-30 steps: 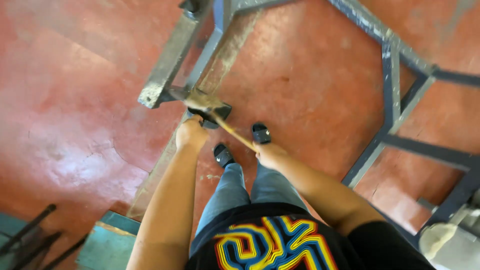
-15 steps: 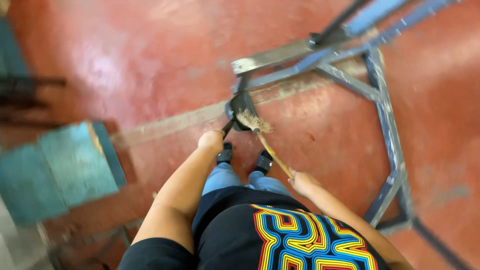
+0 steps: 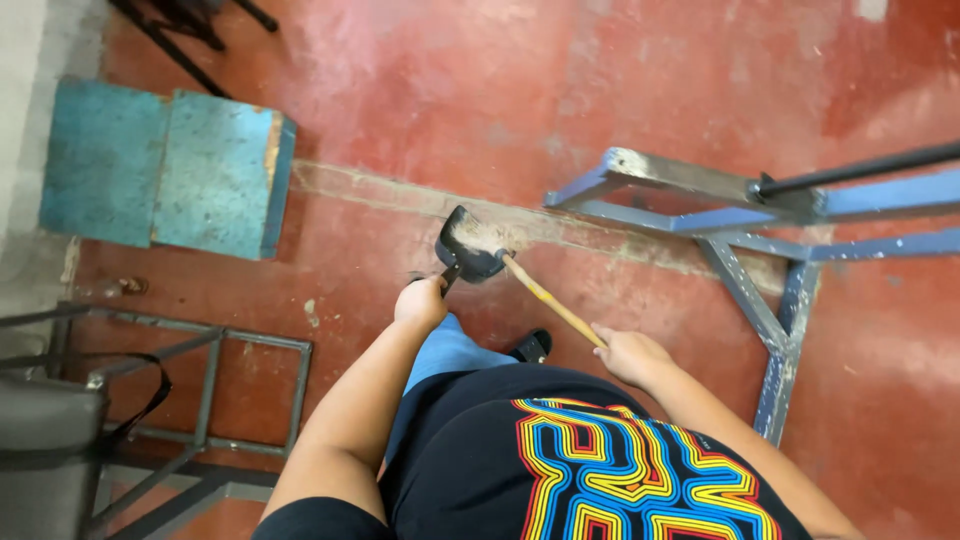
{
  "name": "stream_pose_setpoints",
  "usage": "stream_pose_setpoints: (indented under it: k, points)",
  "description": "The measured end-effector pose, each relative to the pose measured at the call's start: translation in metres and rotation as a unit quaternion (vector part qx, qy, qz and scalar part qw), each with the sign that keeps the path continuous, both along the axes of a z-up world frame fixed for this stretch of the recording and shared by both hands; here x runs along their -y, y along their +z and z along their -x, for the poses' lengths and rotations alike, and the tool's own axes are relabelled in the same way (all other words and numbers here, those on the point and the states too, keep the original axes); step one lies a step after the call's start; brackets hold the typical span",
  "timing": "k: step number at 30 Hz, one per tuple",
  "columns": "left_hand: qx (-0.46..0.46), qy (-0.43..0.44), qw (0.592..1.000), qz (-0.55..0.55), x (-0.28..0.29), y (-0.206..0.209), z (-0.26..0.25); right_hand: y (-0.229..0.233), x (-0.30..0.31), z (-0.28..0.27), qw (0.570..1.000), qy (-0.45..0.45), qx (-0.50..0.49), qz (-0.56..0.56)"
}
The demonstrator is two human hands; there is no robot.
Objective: Sweeping the floor of a gym using a broom and a dustpan.
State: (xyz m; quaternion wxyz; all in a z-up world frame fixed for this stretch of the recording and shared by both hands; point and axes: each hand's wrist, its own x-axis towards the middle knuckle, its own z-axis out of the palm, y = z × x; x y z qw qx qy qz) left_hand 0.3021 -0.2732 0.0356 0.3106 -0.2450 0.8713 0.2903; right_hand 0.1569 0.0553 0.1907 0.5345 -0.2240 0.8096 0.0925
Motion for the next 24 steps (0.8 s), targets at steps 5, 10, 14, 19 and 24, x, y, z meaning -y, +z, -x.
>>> stream_pose_setpoints:
  k: [5,10,14,19,24]
  points:
    - [0.022,0.082,0.996,-0.007,0.047,0.039,-0.011,0.012,0.073,0.011,0.999,0.023,-0.018,0.017]
    - [0.033,0.110,0.993,-0.013,0.109,0.018,-0.020,0.023,0.160,0.017,0.997,0.048,-0.050,0.021]
    - [0.024,0.132,0.991,-0.023,0.149,0.016,-0.021,0.027,0.210,0.019,0.997,0.039,-0.057,0.036]
    - [0.029,0.132,0.991,-0.023,0.186,0.004,-0.026,0.020,0.255,0.017,0.996,0.047,-0.059,0.040]
    - [0.029,0.159,0.987,-0.027,0.208,0.020,-0.020,0.003,0.287,0.024,0.996,0.049,-0.055,0.048]
